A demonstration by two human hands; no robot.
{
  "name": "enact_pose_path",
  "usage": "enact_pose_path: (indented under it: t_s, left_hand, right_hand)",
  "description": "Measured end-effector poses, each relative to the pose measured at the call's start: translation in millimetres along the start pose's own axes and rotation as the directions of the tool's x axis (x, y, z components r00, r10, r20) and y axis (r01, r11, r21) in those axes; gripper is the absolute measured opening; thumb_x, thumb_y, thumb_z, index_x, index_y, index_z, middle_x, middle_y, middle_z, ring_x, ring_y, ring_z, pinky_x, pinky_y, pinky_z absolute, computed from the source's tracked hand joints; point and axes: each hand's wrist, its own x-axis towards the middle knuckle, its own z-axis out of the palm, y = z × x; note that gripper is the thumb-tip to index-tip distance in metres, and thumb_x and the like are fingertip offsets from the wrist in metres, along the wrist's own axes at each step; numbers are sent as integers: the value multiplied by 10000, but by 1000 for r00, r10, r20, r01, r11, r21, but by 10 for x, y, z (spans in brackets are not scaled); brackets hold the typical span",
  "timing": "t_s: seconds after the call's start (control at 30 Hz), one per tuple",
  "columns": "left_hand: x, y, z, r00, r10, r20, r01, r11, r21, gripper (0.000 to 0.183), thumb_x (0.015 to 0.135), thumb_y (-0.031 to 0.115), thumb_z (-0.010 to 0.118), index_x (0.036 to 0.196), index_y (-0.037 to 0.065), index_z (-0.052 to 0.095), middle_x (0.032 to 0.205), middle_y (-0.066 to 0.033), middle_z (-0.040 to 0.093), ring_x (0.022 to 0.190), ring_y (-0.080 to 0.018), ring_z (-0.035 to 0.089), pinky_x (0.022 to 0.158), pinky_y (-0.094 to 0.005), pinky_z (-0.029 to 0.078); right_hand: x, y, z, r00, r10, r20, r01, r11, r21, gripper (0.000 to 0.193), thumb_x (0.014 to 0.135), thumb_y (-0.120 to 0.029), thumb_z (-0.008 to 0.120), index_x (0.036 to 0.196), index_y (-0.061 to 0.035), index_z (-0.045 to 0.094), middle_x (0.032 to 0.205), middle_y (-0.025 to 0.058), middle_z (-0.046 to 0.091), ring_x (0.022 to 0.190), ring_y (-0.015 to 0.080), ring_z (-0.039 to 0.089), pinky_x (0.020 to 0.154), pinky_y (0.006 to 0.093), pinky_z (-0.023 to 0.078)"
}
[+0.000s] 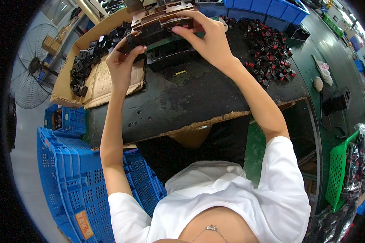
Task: Operating a manual press machine to assemble small electronic components on a workbench.
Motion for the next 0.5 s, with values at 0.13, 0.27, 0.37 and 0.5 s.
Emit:
enact_pose_path:
  t_s: [0.13,0.27,0.37,0.5]
  left_hand:
    - [45,186,36,958,-277,-75,274,960,-55,467,744,60,663,1161,-2,462,724,-76,619,583,-116,599,510,-204,477]
    - [38,145,-19,919,-391,-43,382,914,-138,525,739,105,679,1182,7,417,707,-77,610,538,-114,590,448,-202,454]
    - [57,160,-37,863,-504,13,491,835,-247,489,768,117,649,1180,2,413,681,-76,597,521,-126,584,449,-204,459]
    - [77,165,-44,816,-571,83,546,716,-435,396,822,181,581,1145,-3,442,671,-106,588,534,-144,587,462,-198,466]
  right_hand:
    - [13,14,-56,907,375,191,-419,848,324,287,847,-185,552,1105,-59,543,762,23,611,611,66,583,551,180,479]
    - [0,59,-46,811,485,328,-580,744,333,303,868,-238,515,1083,-28,557,737,23,605,522,65,561,472,160,445]
    - [13,91,-65,737,546,399,-673,649,355,300,860,-248,523,1041,-16,580,701,8,594,497,48,536,439,144,409]
    - [12,176,-101,604,619,502,-797,476,373,266,832,-264,558,971,-44,618,632,-17,561,458,7,478,384,119,334]
